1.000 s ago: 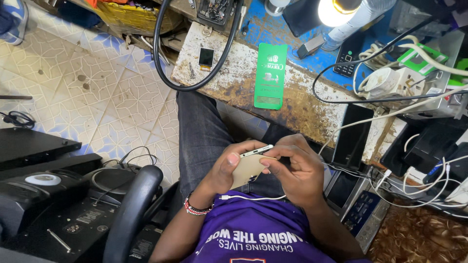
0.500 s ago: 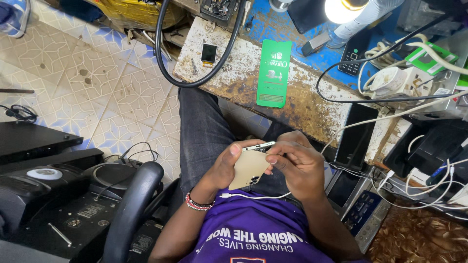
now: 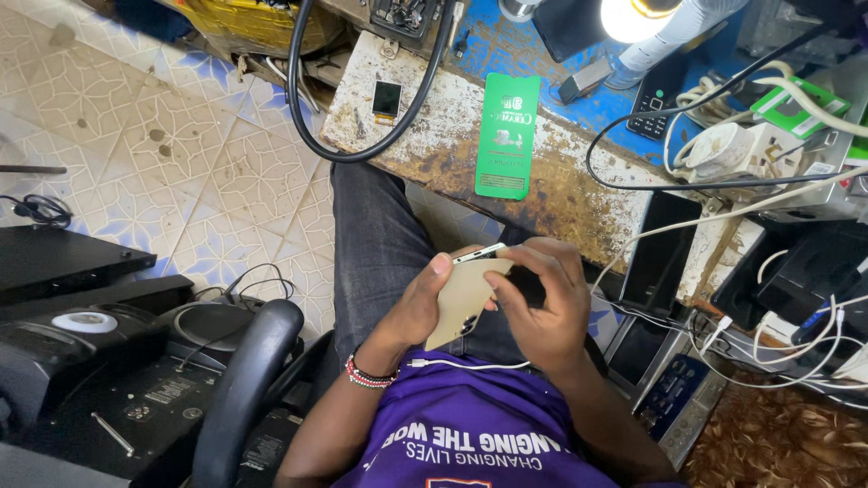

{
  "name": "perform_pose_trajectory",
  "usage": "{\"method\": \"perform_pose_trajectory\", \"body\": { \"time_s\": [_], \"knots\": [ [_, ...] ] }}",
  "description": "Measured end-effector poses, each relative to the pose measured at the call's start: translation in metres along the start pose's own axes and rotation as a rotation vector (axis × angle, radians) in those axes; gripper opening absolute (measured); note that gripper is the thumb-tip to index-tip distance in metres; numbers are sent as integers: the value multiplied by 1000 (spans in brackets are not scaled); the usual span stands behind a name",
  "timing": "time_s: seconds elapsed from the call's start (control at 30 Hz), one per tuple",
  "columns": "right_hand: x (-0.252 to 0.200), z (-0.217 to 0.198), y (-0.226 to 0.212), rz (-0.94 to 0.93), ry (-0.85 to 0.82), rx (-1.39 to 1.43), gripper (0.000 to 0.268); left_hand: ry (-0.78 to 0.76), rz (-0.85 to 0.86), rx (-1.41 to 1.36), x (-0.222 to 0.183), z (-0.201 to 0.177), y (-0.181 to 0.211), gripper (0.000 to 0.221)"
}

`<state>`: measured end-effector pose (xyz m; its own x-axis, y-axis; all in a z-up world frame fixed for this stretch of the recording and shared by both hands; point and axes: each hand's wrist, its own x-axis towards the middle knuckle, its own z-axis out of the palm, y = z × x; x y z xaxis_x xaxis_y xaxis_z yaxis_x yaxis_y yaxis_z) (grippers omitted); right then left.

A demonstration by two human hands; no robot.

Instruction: The person removes the back cover of a smartphone, then uses a screwdriver to loosen screws around the internal frame. They detach the screen assembly, set it aside, and later reattach it before closing the back cover.

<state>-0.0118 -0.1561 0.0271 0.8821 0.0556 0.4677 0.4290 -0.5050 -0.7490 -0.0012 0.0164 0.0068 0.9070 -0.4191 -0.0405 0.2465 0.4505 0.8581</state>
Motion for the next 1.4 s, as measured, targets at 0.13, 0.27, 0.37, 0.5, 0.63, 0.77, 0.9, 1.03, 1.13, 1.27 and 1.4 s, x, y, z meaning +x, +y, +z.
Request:
{"method": "perform_pose_trajectory", "body": {
  "time_s": [0.13,0.27,0.37,0.5,0.63,0.77,0.9,1.03,1.13,1.27,1.4],
  "knots": [
    [2,9,-6,-98,-19,-61,67,-26,56,90,4,-4,3,59],
    [7,7,-10,-129,-65,-86,43,57,3,145,1,-5,-4,59],
    [15,6,-8,-23,-99,14,30,186,-161,171,-11,7,-4,59],
    [7,10,9,167,-126,150,18,361,-396,146,-18,23,0,66],
    [8,10,8,293,-121,360,13,385,-402,137,-19,-1,-40,62],
    [-7,10,15,318,-313,134,11,325,-558,-19,-26,-33,-81,47],
    [-14,10,16,412,-289,166,18,317,-551,234,-37,-14,-63,66],
    [-19,7,17,434,-295,258,16,251,-545,280,-27,0,-29,66],
    [-25,8,19,431,-291,302,15,250,-553,277,-24,10,-15,60],
    [-29,15,27,399,-254,572,10,358,-529,40,-21,17,-12,47],
    [-36,19,24,413,-276,661,9,450,-539,13,-36,-32,-95,60]
  ]
}}
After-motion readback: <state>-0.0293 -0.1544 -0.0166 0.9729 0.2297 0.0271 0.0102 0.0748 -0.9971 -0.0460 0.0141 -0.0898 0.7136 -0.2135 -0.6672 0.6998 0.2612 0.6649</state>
